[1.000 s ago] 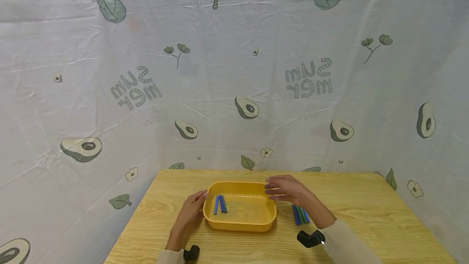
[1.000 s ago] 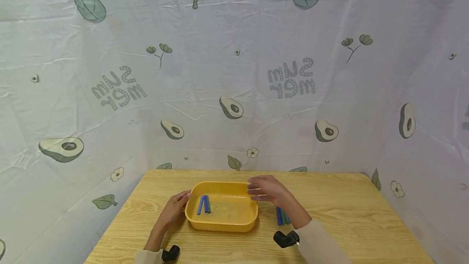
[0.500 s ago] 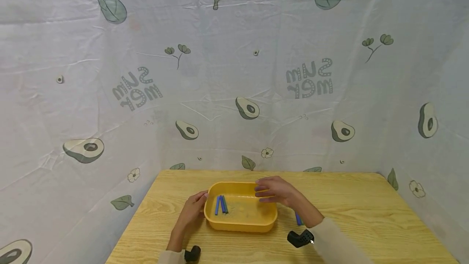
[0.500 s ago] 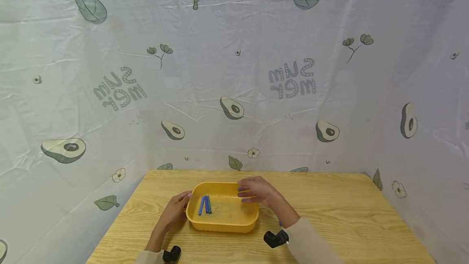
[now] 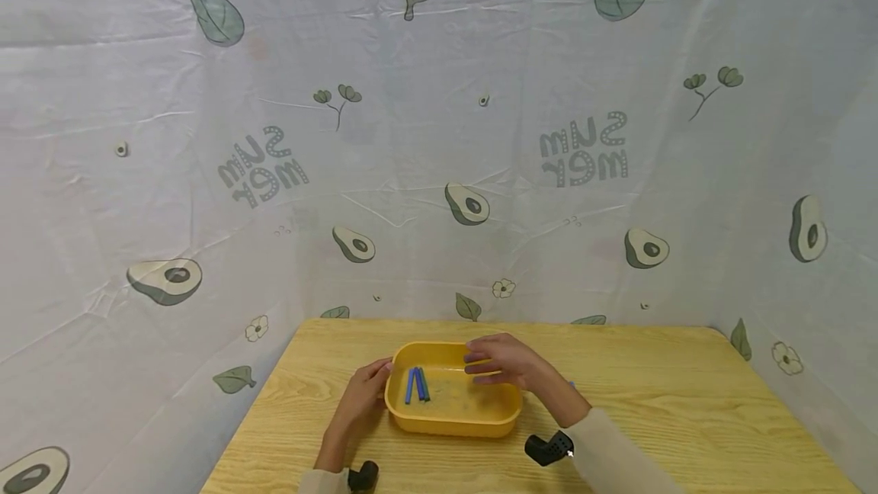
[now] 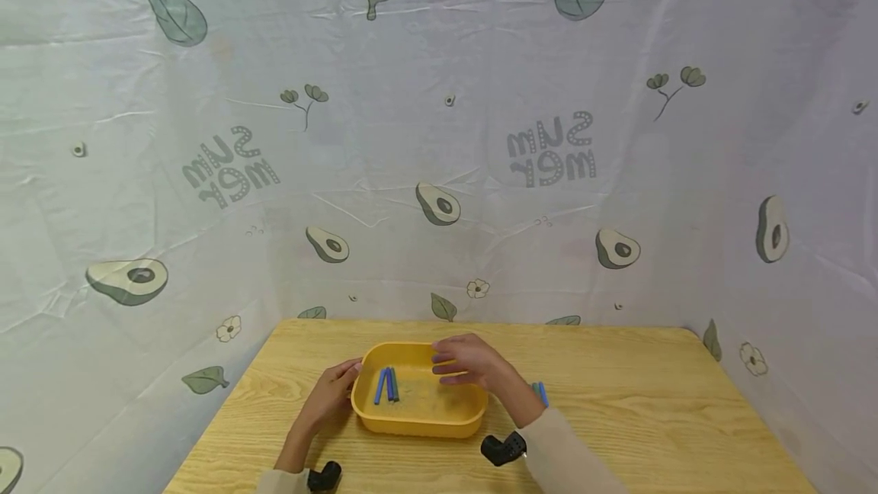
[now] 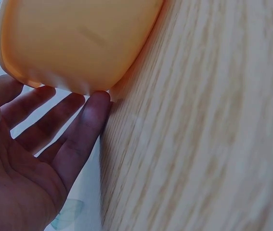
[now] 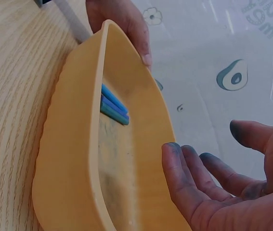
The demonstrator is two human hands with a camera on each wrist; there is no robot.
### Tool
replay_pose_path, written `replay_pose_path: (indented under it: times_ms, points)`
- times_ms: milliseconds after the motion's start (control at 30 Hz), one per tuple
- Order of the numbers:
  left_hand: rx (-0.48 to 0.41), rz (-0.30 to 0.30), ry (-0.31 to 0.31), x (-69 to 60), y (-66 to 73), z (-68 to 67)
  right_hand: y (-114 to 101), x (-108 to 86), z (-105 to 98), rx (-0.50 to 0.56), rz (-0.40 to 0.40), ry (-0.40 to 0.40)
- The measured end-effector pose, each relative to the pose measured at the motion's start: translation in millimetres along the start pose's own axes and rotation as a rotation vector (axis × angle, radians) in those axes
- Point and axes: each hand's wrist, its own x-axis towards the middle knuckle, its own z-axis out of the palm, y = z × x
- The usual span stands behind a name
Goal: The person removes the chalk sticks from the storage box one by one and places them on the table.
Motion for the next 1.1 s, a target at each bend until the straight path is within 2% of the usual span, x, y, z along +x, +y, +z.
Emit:
replay_pose_path:
  times_ms: [200, 400, 800, 1100]
  points:
    - [0.020, 0.016, 0.018, -1.1, 1.5, 1.1, -1, 4.0, 2, -0.010, 0.002, -0.043]
    - [0.014, -0.005, 0.011, -1.1, 2.0, 0.7, 0, 10.0, 4, -0.022, 0.004, -0.065]
    - [0.041, -0.010, 0.014, -0.2, 1.9, -0.8, 3, 21.7, 9, -0.029, 0.000, -0.057]
    - [-0.007, -0.025, -0.010, -0.3, 0.0, -0.9, 8, 28.6, 23, -0.044, -0.002, -0.069]
